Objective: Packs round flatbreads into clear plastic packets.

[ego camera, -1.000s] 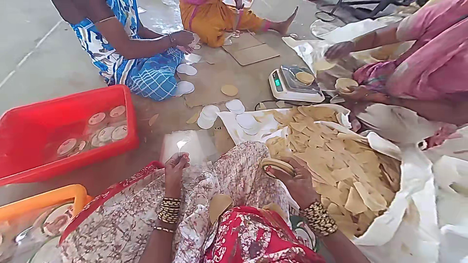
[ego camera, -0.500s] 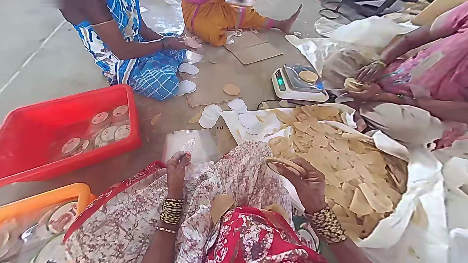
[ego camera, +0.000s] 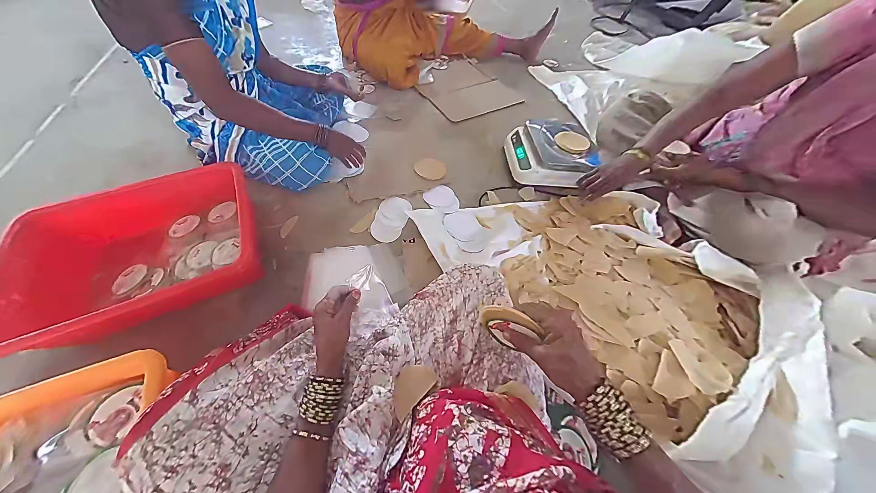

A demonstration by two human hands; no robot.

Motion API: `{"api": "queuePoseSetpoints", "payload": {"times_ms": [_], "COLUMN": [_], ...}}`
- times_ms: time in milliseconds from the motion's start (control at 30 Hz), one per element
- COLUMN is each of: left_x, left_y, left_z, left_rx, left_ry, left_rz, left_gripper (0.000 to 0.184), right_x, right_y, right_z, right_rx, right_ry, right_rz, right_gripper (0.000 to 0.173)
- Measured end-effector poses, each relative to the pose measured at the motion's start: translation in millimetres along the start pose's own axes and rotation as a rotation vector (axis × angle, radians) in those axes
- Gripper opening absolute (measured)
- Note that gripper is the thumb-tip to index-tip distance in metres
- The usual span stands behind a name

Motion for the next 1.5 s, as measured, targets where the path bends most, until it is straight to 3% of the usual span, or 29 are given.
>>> {"api": "queuePoseSetpoints", "payload": {"times_ms": [67, 133, 233, 400, 567, 733, 933, 1133, 1233, 1333, 1400, 1467, 1500], "left_x": [0, 1, 0, 2, 2, 19, 57, 80, 84, 96, 110, 125, 131], "left_y": [0, 1, 1, -2, 10, 73, 160, 196, 177, 136, 110, 96, 95], "left_z": [1, 2, 1, 1, 2, 6, 5, 2, -1, -15, -40, -67, -78], "left_rx": [-0.012, -0.014, 0.004, 0.003, -0.011, -0.030, -0.013, -0.091, 0.028, 0.479, 0.723, 0.849, 0.872], "left_ry": [0.001, 0.008, 0.014, 0.013, 0.025, 0.057, 0.022, -0.084, -0.061, 0.072, 0.111, 0.129, 0.155], "left_rz": [0.007, -0.001, -0.002, 0.030, -0.051, -0.240, -0.496, -0.649, -0.499, -0.092, 0.137, 0.275, 0.320], "left_gripper": [0.005, 0.006, 0.005, 0.003, 0.008, 0.010, 0.005, 0.010, 0.009, 0.016, 0.025, 0.038, 0.036], "right_x": [0, 2, 6, -1, 2, 6, 10, 24, 25, 24, 30, 41, 48], "right_y": [0, 0, -3, 19, 17, 15, 2, -12, -5, -9, -23, -43, -53], "right_z": [3, 10, 13, 3, 7, -5, -5, 1, 8, -4, -18, -38, -50], "right_rx": [-0.071, -0.355, -0.661, -0.314, -0.243, -0.067, 0.017, -0.151, -0.460, -0.883, -1.011, -1.041, -1.038], "right_ry": [0.017, 0.025, 0.030, 0.074, 0.093, 0.066, 0.017, 0.081, 0.146, 0.040, -0.042, -0.149, -0.206], "right_rz": [-0.028, -0.063, 0.000, -0.095, -0.117, -0.092, -0.038, 0.053, -0.070, -0.220, -0.281, -0.314, -0.310], "right_gripper": [0.029, 0.021, 0.023, 0.035, 0.027, 0.044, 0.034, 0.031, 0.030, 0.030, 0.028, 0.028, 0.029]}}
Point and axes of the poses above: each hand's wrist, its own x-axis away from the middle knuckle, its own z-axis out of the back of the hand, y = z × x, the point moved 10 cm from there along -x, towards the middle knuckle, and after that the axes turned 15 degrees about -z, right-handed, at the moved point
